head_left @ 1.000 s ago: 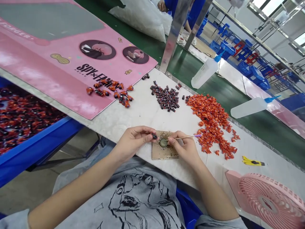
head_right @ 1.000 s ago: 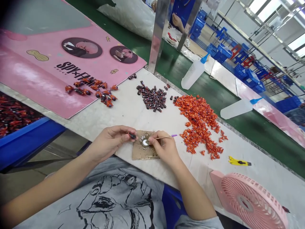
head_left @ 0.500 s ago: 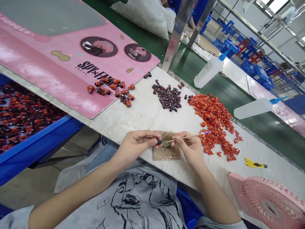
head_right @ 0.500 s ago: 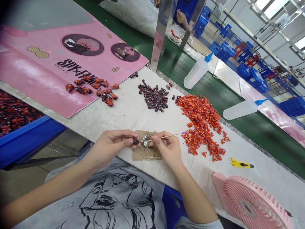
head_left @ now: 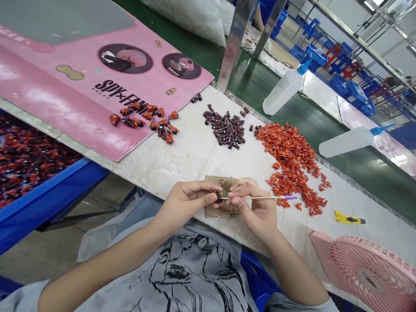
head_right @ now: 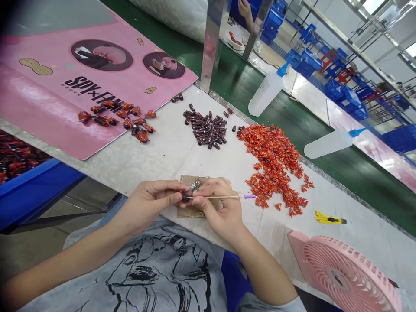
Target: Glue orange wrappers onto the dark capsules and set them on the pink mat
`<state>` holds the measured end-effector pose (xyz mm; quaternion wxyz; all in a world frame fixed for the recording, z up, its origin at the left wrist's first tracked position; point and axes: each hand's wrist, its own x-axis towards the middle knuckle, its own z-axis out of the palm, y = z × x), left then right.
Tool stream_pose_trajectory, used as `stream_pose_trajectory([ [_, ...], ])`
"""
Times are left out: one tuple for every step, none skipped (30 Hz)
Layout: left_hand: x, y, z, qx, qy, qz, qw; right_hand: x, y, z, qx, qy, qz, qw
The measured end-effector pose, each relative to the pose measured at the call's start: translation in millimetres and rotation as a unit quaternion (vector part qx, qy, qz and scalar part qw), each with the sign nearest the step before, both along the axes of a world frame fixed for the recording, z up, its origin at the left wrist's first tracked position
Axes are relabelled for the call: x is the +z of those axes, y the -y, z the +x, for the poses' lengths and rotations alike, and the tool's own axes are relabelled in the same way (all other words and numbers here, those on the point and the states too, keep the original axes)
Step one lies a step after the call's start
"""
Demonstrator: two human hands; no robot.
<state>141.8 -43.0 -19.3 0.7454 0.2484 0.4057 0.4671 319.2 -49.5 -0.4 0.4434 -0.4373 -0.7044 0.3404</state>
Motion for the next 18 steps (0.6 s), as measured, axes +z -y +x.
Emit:
stream_pose_trajectory([
  [-0.2, 0.5, -0.4, 0.0, -0.002, 0.0, 1.0, 1.0, -0.1, 0.0, 0.009, 0.012, 0.013, 1.0],
  [-0.7, 0.9, -0.9, 0.0, -0.005, 0.001, 1.0, 2.3, -0.1, -0.2, 0.021, 0.023, 0.023, 0.999],
  [-1.2, 1.3, -1.3, 0.0, -0.008, 0.002, 1.0, 3.8, -0.1, -0.2, 0.035, 0.031, 0.031, 0.998],
  [-1.8, 1.6, -1.6, -0.001, -0.01, 0.004, 1.0, 5.3, -0.2, -0.2, 0.049, 0.035, 0.036, 0.998],
  [-2.4, 1.8, -1.9, -0.003, -0.012, 0.006, 1.0, 6.6, -0.2, 0.1, 0.063, 0.034, 0.035, 0.997],
  [-3.0, 1.9, -2.2, -0.005, -0.013, 0.009, 1.0, 7.4, -0.3, 0.6, 0.073, 0.029, 0.031, 0.996],
  [-3.6, 1.9, -2.6, -0.006, -0.014, 0.011, 1.0, 7.8, -0.6, 1.5, 0.077, 0.021, 0.023, 0.997],
  [-4.1, 1.8, -3.2, -0.007, -0.016, 0.014, 1.0, 7.5, -1.1, 2.6, 0.073, 0.016, 0.013, 0.997],
  [-4.6, 1.6, -4.1, -0.007, -0.019, 0.017, 1.0, 6.7, -1.8, 4.0, 0.062, 0.017, 0.001, 0.998],
  [-5.1, 1.5, -5.2, -0.006, -0.022, 0.022, 0.999, 5.2, -2.8, 5.4, 0.047, 0.027, -0.011, 0.998],
  [-5.6, 1.3, -6.6, -0.005, -0.028, 0.027, 0.999, 3.2, -4.0, 6.9, 0.032, 0.048, -0.02, 0.998],
  [-6.1, 1.1, -8.2, -0.003, -0.036, 0.031, 0.999, 0.8, -5.3, 8.1, 0.02, 0.079, -0.027, 0.996],
  [-6.6, 0.9, -9.8, 0.0, -0.045, 0.035, 0.998, -1.7, -6.7, 9.1, 0.013, 0.115, -0.031, 0.993],
  [-7.2, 0.7, -11.3, 0.003, -0.056, 0.039, 0.998, -4.2, -7.9, 9.7, 0.012, 0.149, -0.033, 0.988],
  [-7.7, 0.6, -12.7, 0.007, -0.067, 0.042, 0.997, -6.3, -9.0, 10.0, 0.014, 0.177, -0.034, 0.983],
  [-8.2, 0.5, -13.7, 0.009, -0.077, 0.045, 0.996, -7.7, -9.7, 9.9, 0.017, 0.196, -0.035, 0.98],
  [-8.6, 0.4, -14.4, 0.01, -0.083, 0.048, 0.995, -8.5, -10.1, 9.6, 0.018, 0.204, -0.037, 0.978],
  [-9.0, 0.5, -14.8, 0.01, -0.086, 0.051, 0.995, -8.3, -10.0, 9.0, 0.017, 0.201, -0.042, 0.979],
])
